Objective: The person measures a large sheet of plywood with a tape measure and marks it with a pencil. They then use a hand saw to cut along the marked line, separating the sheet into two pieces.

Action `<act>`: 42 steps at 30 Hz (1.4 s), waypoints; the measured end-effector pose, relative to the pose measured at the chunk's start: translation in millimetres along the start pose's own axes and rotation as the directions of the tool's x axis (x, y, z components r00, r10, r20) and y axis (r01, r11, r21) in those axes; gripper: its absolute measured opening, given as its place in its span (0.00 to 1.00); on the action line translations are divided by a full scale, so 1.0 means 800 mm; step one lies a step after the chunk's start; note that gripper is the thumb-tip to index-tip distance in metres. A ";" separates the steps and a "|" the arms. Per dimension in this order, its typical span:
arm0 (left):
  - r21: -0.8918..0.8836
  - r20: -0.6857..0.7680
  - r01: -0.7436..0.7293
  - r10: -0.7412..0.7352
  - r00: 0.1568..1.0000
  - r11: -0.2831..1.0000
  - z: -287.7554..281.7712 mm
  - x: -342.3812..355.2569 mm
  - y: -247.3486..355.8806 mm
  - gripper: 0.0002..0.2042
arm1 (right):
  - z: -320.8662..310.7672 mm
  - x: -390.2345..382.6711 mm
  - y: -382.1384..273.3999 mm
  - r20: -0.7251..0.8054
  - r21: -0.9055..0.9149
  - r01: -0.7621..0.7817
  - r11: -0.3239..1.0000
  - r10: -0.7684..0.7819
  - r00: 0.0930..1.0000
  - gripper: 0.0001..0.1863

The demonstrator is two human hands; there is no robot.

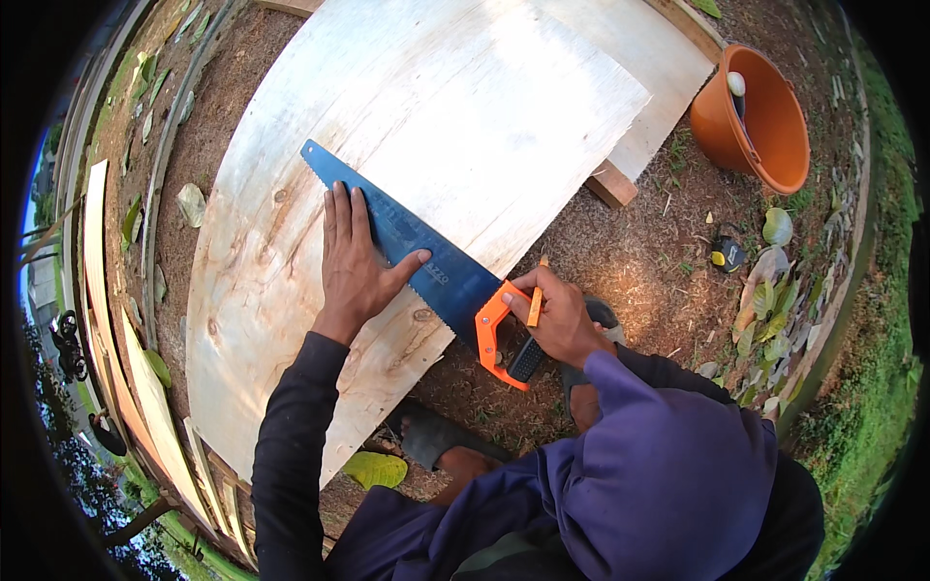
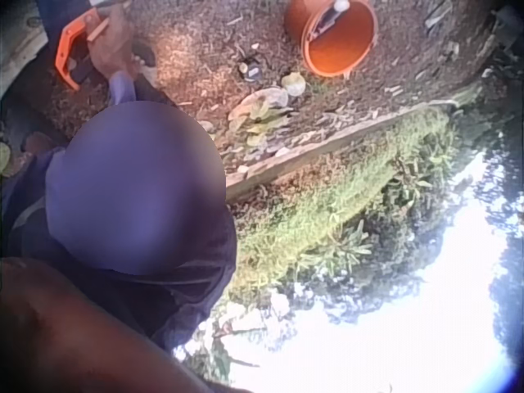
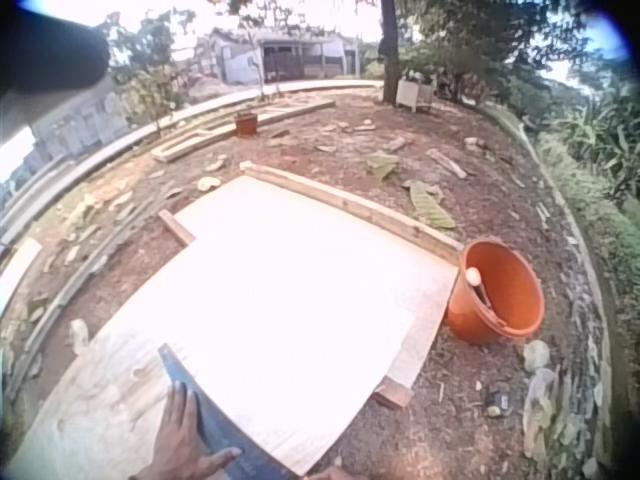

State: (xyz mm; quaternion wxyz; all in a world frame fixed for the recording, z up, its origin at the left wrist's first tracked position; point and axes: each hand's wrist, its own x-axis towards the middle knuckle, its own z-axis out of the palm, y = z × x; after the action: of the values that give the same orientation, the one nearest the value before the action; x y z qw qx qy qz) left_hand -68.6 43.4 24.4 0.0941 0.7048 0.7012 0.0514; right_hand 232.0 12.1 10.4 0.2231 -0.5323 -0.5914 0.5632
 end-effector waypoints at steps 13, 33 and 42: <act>0.012 -0.009 0.007 -0.007 1.000 1.000 -0.002 0.000 0.003 0.60 | 0.003 0.000 0.006 -0.011 0.018 0.030 0.999 -0.030 0.999 0.12; 0.028 0.002 0.002 -0.002 1.000 1.000 -0.001 0.001 0.003 0.60 | 0.003 -0.001 0.004 -0.013 0.027 0.008 1.000 -0.008 1.000 0.12; 0.038 0.007 0.007 -0.007 1.000 0.999 -0.002 0.001 0.004 0.60 | 0.001 -0.001 -0.001 -0.005 0.017 -0.014 1.000 0.014 1.000 0.12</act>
State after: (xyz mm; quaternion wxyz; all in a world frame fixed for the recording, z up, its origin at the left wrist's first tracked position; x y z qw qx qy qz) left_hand -65.7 44.2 26.6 0.0833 0.7042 0.7042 0.0353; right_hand 231.5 11.3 11.4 0.2251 -0.5360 -0.5822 0.5685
